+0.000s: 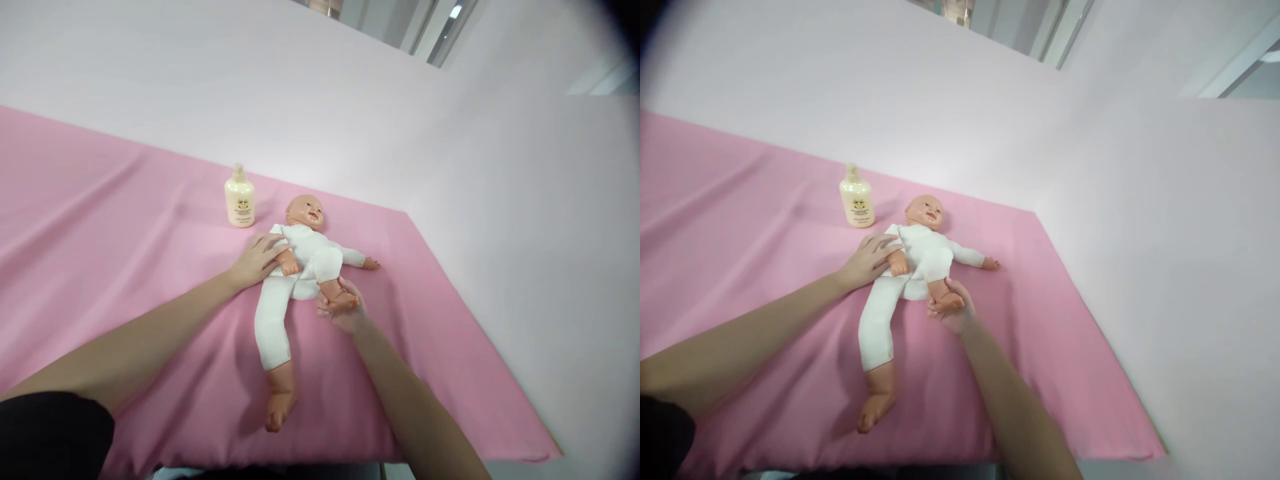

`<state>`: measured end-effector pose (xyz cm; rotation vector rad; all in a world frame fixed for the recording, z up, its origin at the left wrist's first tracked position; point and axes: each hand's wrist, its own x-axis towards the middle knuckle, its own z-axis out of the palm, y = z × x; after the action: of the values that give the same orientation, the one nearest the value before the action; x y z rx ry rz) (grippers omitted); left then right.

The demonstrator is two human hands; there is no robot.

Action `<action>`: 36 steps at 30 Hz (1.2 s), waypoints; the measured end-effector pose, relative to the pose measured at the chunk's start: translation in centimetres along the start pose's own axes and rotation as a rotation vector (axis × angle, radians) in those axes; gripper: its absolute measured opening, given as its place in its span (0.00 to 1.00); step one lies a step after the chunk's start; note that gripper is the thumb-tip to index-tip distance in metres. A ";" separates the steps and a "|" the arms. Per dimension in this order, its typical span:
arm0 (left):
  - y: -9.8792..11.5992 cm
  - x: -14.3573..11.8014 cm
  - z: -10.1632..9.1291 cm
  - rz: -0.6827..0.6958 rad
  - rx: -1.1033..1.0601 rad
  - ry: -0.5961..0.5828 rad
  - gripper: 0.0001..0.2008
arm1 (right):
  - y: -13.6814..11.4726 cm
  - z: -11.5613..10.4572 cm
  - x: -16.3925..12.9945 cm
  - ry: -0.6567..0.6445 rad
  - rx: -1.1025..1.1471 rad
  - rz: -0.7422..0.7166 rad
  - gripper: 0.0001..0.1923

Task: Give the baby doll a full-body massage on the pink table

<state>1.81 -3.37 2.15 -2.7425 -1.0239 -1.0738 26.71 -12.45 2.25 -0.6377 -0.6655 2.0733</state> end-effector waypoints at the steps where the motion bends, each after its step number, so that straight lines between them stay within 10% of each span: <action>1: 0.0 0.0 0.0 0.006 0.006 0.003 0.18 | 0.0 0.0 0.0 0.021 -0.003 0.002 0.17; 21: -0.5 -0.2 0.2 -0.085 -0.127 0.044 0.20 | 0.2 0.0 -0.1 0.063 -0.006 -0.030 0.13; 36: -2.1 -0.1 1.3 -0.493 -0.511 0.332 0.17 | 0.6 0.0 -1.4 -0.408 -0.294 0.129 0.26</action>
<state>1.36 -1.44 0.68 -2.5394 -1.5921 -2.0323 27.14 -13.89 2.12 -0.4256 -1.2055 2.2695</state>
